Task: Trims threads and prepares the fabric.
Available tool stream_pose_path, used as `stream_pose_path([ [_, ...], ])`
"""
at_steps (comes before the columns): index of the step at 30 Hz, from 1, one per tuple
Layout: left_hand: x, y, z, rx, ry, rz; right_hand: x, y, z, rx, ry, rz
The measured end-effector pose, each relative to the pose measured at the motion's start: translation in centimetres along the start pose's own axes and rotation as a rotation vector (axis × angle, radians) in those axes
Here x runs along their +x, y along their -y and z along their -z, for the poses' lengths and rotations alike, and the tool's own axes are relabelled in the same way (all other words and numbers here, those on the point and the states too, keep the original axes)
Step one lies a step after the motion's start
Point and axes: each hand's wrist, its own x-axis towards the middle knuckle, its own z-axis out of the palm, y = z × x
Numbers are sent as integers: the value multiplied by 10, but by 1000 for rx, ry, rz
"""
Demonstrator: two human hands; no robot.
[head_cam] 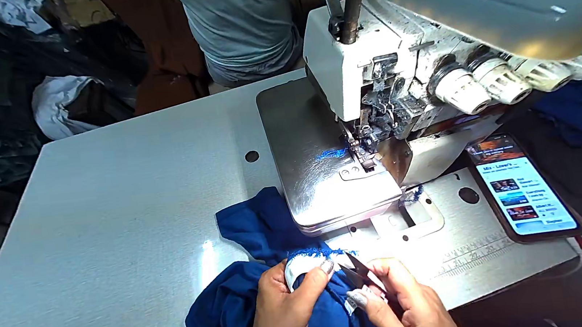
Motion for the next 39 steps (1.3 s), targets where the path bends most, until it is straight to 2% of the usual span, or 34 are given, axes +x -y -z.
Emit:
stream_pose_path([
  [5, -9, 3, -12, -93, -80, -3, -1, -3, -2, 50, -25, -17],
  [8, -14, 4, -19, -140, -83, -2, 0, -4, -4, 105, -144, 15],
  [14, -25, 12, -15, -120, 82, -115, 16, -22, -15, 43, -400, 197],
  [17, -25, 12, -10, -169, 149, -129, 17, -25, -18, -34, -431, 304],
  [20, -24, 12, -16, -96, 60, -100, 18, -23, -19, -81, -395, 306],
  [22, -22, 13, -16, -43, 29, -92, 20, -15, -16, 89, -297, 152],
  [25, -20, 14, -14, -50, -5, -72, 27, -2, -4, 689, -111, -196],
  [27, -20, 14, -15, -70, -26, -63, 30, -3, 1, 926, -128, -249],
  [28, -20, 13, -16, -76, -36, -62, 30, -5, 2, 892, -174, -226],
  [31, -20, 13, -18, -80, -53, -67, 23, -11, 3, 556, -244, -106],
  [34, -20, 11, -21, -85, -86, -54, 10, -9, 6, 285, -124, -63],
  [39, -22, 9, -27, -116, -140, -41, 0, -6, 5, 234, -25, -134],
])
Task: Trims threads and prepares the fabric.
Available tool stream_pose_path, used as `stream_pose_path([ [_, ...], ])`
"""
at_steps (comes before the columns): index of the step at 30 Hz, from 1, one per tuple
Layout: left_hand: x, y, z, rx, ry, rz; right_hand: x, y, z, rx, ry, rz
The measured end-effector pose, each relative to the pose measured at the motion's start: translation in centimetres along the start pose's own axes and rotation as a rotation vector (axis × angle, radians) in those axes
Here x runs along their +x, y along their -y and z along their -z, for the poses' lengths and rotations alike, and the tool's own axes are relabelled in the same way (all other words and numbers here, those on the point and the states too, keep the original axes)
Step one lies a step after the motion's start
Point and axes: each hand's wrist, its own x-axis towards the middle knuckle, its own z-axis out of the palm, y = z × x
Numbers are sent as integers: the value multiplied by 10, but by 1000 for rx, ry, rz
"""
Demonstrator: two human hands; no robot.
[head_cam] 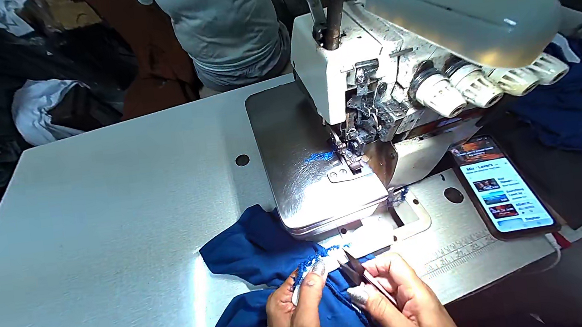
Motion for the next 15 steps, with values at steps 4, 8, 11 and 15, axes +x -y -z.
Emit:
stream_pose_path([
  [4, -1, 1, -2, -16, -26, 3, -1, 4, -3, -22, -22, 15],
  [8, -1, 5, 1, -25, 3, -26, 1, 1, -7, 7, -31, 35],
  [11, -1, 5, 2, -33, 33, -43, 4, -1, -9, 25, -34, 52],
  [15, -1, 5, 3, -29, 56, -55, 5, -10, -12, 41, -28, 115],
])
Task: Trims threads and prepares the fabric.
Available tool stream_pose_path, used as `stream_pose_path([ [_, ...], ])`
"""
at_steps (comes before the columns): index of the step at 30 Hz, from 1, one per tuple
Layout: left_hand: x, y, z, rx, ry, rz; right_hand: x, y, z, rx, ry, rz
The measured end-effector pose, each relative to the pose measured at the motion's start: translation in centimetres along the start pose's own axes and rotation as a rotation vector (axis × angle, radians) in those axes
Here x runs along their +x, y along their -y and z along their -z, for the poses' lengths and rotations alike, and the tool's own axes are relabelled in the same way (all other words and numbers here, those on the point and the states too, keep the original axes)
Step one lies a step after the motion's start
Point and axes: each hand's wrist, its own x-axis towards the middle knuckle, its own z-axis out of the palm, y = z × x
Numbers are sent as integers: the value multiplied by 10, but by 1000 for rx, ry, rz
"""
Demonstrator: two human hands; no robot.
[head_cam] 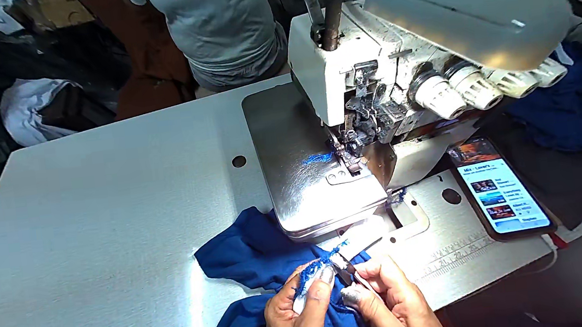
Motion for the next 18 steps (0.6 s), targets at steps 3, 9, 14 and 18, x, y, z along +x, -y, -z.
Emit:
stream_pose_path([
  [3, 0, 1, 1, 0, 17, -9, 0, -3, -2, 4, -9, 48],
  [9, 2, 4, 2, 4, 24, -24, 1, -7, -4, -6, -30, 142],
  [14, 2, 5, 2, 3, 23, -31, 3, -11, -5, 20, -37, 159],
  [18, 2, 4, 1, 5, 6, -29, 1, -8, -1, 51, -8, 82],
])
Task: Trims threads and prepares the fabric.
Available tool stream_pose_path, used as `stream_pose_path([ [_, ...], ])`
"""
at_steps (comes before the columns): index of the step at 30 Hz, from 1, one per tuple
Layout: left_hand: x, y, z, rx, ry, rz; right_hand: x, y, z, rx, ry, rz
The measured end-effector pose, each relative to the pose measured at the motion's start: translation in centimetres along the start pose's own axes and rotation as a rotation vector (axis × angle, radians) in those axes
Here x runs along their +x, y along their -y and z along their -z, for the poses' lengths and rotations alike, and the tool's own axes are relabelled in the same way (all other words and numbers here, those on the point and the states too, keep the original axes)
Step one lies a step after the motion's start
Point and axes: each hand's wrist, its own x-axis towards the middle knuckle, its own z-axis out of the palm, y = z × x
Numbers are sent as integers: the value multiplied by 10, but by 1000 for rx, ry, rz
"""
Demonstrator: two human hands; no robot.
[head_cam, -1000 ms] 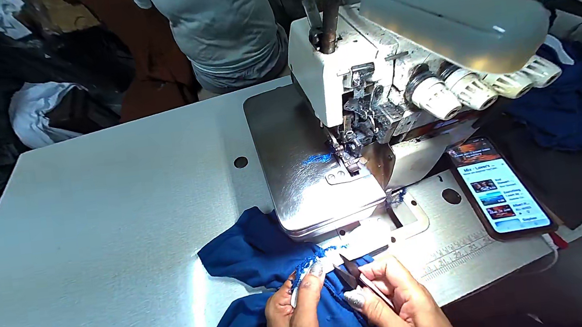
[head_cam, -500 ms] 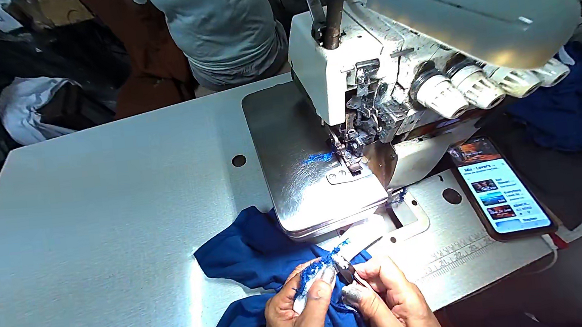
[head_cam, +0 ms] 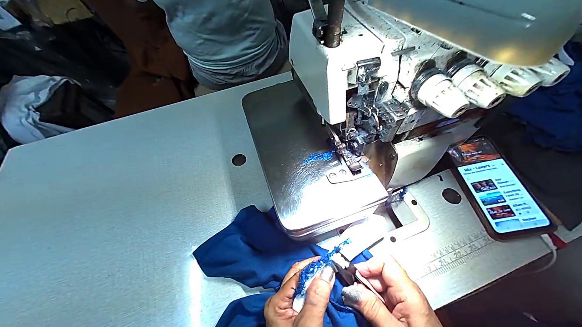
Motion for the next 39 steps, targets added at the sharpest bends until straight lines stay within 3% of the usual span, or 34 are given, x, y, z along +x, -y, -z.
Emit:
stream_pose_path([
  [15, 1, 4, 5, 43, 31, -63, 1, -3, -2, -67, -32, 107],
  [22, 0, 5, 5, 79, 45, -101, -1, -2, 0, -45, -26, 35],
  [30, 1, 6, 7, 134, 78, -152, 1, -6, 1, -44, -40, 105],
  [34, 1, 7, 8, 136, 79, -151, 1, -2, 6, 13, 0, 10],
  [39, 1, 0, 7, 103, 97, -102, 5, 1, 15, -76, -109, 75],
])
